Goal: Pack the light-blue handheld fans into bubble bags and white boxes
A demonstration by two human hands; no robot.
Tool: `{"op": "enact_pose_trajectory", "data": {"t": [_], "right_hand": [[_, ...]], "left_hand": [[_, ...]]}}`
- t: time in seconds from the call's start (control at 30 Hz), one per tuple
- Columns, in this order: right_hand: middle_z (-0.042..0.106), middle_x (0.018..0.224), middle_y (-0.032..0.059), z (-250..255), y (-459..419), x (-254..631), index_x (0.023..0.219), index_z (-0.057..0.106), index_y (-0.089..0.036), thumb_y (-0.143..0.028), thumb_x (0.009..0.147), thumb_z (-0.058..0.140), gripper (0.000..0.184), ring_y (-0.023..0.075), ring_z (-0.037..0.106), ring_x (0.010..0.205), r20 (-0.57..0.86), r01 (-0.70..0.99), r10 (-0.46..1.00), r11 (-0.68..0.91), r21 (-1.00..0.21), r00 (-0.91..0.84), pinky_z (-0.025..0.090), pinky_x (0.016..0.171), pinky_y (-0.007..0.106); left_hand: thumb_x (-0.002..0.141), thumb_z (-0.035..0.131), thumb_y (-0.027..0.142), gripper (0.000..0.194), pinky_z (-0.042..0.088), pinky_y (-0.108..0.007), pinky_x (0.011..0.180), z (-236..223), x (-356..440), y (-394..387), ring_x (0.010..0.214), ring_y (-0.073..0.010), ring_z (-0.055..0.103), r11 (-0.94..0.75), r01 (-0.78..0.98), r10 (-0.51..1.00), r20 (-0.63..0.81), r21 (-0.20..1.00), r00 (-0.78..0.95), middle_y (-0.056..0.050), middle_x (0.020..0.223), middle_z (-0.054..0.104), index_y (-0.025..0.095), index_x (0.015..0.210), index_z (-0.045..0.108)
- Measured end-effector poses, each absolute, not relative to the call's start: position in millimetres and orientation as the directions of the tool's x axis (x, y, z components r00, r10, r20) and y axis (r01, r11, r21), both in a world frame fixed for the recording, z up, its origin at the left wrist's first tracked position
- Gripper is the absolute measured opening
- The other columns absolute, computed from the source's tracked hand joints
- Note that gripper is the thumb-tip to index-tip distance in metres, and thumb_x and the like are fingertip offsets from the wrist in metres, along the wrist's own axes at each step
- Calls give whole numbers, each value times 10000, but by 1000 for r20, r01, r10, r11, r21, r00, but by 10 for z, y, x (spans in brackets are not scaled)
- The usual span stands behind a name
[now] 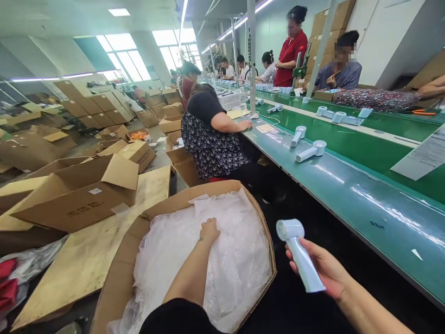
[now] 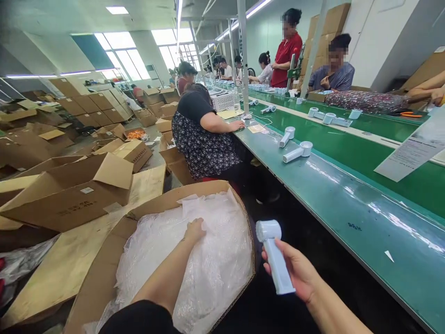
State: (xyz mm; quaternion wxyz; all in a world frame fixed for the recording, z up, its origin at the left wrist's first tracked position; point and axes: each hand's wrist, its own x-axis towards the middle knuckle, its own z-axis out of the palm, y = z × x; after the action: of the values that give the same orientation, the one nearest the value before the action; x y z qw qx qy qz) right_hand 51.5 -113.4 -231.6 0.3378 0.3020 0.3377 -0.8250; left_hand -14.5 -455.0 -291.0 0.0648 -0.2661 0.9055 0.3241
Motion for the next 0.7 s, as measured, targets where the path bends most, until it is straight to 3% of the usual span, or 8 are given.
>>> {"op": "enact_pose_trajectory", "data": {"t": [0.07,0.17,0.33,0.47,0.63,0.7], "right_hand": [[696,796,81,-2343,-1217,559,965,604,-106,-235,812,643,203,170,685,702,-742,791,-372,-507,-342,-558,582,613,276],[688,775,88,-2325,-1230,550,963,611,-96,-245,826,628,204,159,675,670,-755,807,-363,-467,-360,-547,571,595,261],[670,804,85,-2359,-1390,472,980,595,-93,-245,821,621,221,172,669,704,-661,836,-519,-416,-358,-542,563,582,274],[653,847,70,-2490,-1636,420,970,579,-124,-236,778,657,236,191,667,719,-510,835,-671,-345,-428,-539,556,558,294],[650,851,86,-2523,-1626,393,985,588,-101,-255,781,642,261,188,661,718,-495,840,-687,-357,-409,-533,557,557,288],[653,834,94,-2485,-1541,381,972,594,-87,-282,804,613,258,175,657,708,-522,833,-650,-412,-368,-552,555,558,267]], "left_hand": [[645,632,222,114,400,-375,852,-3006,-133,-4566,1114,-322,514,639,-509,-421,-291,577,-859,-114,902,644,197,646,520],[677,627,325,197,425,-336,768,-3040,-132,-4515,932,-261,580,575,-473,-368,-305,667,-878,-47,716,602,206,603,488],[579,667,541,391,453,-302,634,-3025,-67,-4356,630,-163,558,293,-443,-131,-424,847,-896,-13,612,560,174,620,539],[467,765,494,437,448,-292,685,-2989,83,-4142,652,-139,554,78,-395,-10,-396,915,-918,-38,688,613,143,665,595],[617,690,551,448,457,-318,746,-2691,299,-4025,748,-166,590,-116,-322,95,-312,940,-945,-55,807,644,168,837,619],[612,685,559,466,472,-342,746,-2563,320,-4122,763,-193,610,-93,-350,190,-329,932,-925,-77,818,650,163,849,618]]}}
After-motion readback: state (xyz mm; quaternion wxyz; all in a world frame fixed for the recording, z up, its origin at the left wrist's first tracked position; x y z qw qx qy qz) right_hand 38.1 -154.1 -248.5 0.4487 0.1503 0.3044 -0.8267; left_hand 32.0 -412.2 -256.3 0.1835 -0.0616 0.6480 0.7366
